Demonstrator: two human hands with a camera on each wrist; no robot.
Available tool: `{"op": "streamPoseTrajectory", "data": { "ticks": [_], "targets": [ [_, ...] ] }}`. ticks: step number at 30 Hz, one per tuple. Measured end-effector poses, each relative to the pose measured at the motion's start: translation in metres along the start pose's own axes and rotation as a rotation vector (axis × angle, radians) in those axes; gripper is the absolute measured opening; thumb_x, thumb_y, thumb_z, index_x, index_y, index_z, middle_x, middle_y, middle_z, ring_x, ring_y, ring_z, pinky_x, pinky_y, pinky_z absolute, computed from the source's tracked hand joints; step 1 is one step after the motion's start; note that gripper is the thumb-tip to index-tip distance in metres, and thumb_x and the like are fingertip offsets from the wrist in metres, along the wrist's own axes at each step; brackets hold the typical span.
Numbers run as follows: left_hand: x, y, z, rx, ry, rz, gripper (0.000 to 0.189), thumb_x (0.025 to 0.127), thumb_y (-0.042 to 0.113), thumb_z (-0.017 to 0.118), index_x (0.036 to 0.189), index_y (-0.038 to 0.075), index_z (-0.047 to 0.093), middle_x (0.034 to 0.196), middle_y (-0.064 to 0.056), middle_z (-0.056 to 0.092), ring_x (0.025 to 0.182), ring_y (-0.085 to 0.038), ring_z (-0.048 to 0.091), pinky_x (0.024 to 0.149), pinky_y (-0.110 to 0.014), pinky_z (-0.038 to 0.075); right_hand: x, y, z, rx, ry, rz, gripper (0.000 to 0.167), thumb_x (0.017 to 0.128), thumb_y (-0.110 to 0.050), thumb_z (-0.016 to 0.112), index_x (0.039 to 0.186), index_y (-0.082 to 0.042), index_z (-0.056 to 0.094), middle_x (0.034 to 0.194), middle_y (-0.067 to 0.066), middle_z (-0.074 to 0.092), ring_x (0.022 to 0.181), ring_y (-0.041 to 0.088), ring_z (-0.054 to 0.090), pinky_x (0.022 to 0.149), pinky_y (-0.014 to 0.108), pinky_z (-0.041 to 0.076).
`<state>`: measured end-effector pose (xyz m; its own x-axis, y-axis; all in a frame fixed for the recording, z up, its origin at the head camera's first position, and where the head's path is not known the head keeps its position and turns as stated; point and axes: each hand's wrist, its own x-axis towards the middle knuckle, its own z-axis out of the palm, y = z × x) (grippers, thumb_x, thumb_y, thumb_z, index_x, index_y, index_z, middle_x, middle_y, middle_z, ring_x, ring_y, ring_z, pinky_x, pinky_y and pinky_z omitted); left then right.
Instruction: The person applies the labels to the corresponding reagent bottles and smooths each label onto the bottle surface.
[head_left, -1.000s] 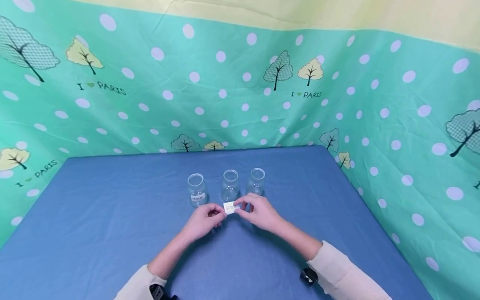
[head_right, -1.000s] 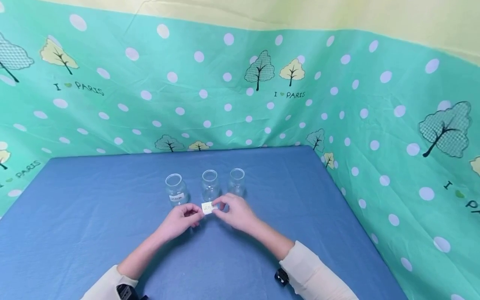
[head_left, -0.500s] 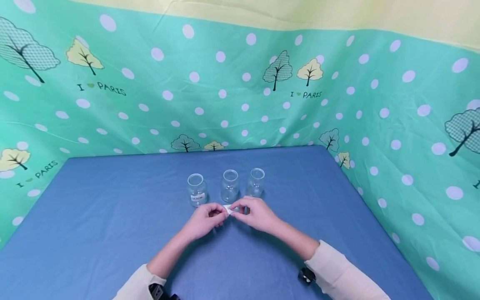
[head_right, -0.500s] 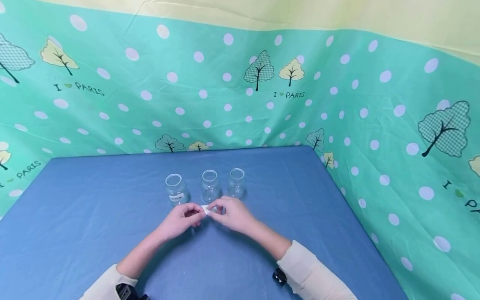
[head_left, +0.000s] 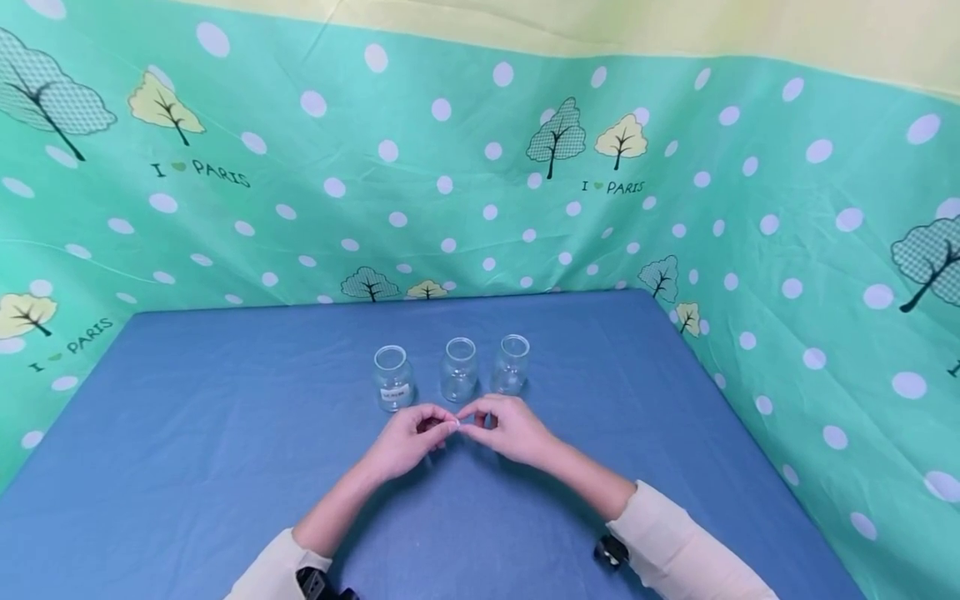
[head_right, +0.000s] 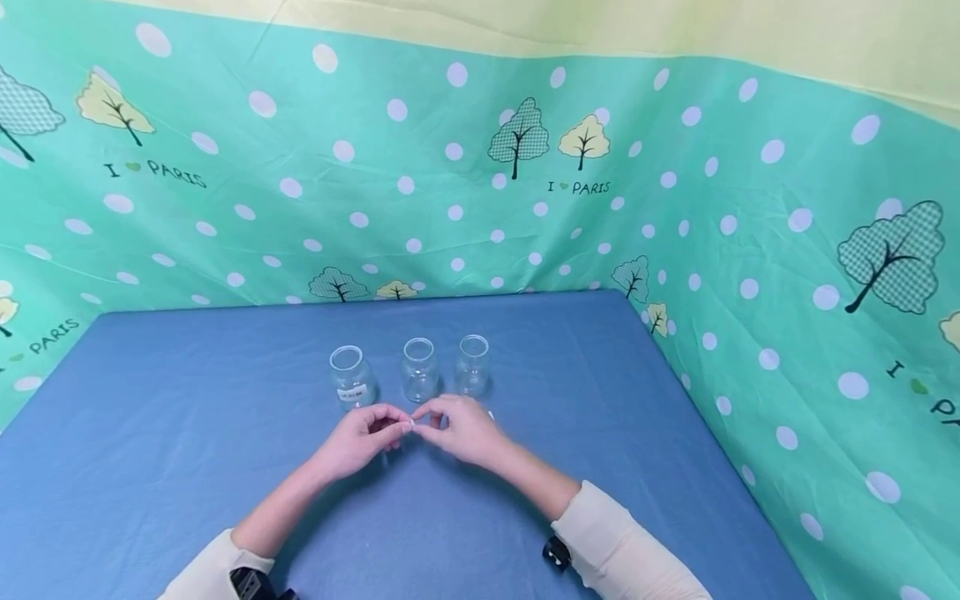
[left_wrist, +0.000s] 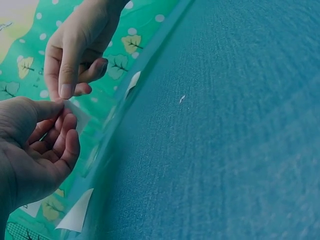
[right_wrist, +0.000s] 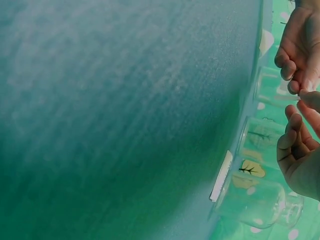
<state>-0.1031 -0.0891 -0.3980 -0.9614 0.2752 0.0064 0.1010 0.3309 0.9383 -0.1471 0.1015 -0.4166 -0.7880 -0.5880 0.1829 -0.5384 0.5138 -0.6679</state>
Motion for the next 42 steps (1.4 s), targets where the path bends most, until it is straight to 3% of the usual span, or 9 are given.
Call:
{"op": "streamPoseTrajectory", "data": {
  "ticks": [11, 18, 25, 32, 38, 42],
  "targets": [
    [0.0, -0.001, 0.002, -0.017, 0.016, -0.003, 0.013, 0.089, 0.006, 0.059, 0.095, -0.005, 0.064, 0.077, -0.027, 0.061, 0.064, -0.026, 0.059, 0.051, -0.033, 0.05, 0.001, -0.001, -0.002, 0.0, 0.012, 0.009, 0.014, 0.086, -0.021, 0.067, 0.098, -0.016, 0.071, 0.077, -0.004, 0.061, 0.061, 0.005, 0.05, 0.056, 0.018, 0.045],
    [0.001, -0.001, 0.002, -0.041, 0.036, -0.009, 0.014, 0.09, 0.006, 0.059, 0.095, -0.006, 0.063, 0.078, -0.03, 0.061, 0.062, -0.026, 0.058, 0.051, -0.024, 0.046, 0.002, -0.002, -0.003, 0.021, 0.034, 0.013, 0.011, 0.087, -0.019, 0.066, 0.097, -0.016, 0.071, 0.079, -0.003, 0.063, 0.062, 0.01, 0.052, 0.056, 0.019, 0.045],
    [0.0, 0.0, 0.003, -0.047, 0.05, -0.031, 0.013, 0.089, 0.005, 0.059, 0.095, -0.006, 0.063, 0.077, -0.03, 0.061, 0.061, -0.023, 0.058, 0.05, -0.023, 0.045, 0.002, -0.002, 0.001, 0.014, 0.083, 0.002, 0.009, 0.088, -0.018, 0.064, 0.093, -0.014, 0.071, 0.081, -0.002, 0.066, 0.062, 0.007, 0.052, 0.057, 0.018, 0.044],
    [0.013, -0.038, 0.007, -0.07, 0.055, -0.02, 0.016, 0.088, 0.013, 0.062, 0.094, -0.001, 0.063, 0.074, -0.021, 0.062, 0.06, -0.021, 0.058, 0.048, -0.025, 0.045, 0.003, -0.002, -0.002, 0.021, 0.145, 0.027, 0.006, 0.085, -0.012, 0.063, 0.087, -0.012, 0.069, 0.075, -0.001, 0.064, 0.058, 0.008, 0.05, 0.054, 0.017, 0.042],
    [0.014, -0.038, 0.007, -0.064, 0.073, -0.03, 0.015, 0.088, 0.013, 0.063, 0.095, 0.0, 0.064, 0.071, -0.013, 0.062, 0.059, -0.02, 0.057, 0.048, -0.023, 0.043, 0.004, -0.002, -0.005, 0.058, 0.153, 0.092, 0.007, 0.085, -0.012, 0.061, 0.085, -0.012, 0.068, 0.074, 0.0, 0.063, 0.055, 0.01, 0.049, 0.051, 0.018, 0.041],
    [0.013, -0.035, 0.008, -0.056, 0.081, -0.046, 0.013, 0.088, 0.011, 0.063, 0.095, 0.0, 0.064, 0.071, -0.016, 0.062, 0.058, -0.019, 0.056, 0.048, -0.022, 0.042, 0.004, -0.001, -0.008, 0.074, 0.161, 0.137, 0.006, 0.084, -0.012, 0.06, 0.084, -0.013, 0.066, 0.073, 0.0, 0.063, 0.052, 0.007, 0.047, 0.048, 0.019, 0.04]
  ]
}}
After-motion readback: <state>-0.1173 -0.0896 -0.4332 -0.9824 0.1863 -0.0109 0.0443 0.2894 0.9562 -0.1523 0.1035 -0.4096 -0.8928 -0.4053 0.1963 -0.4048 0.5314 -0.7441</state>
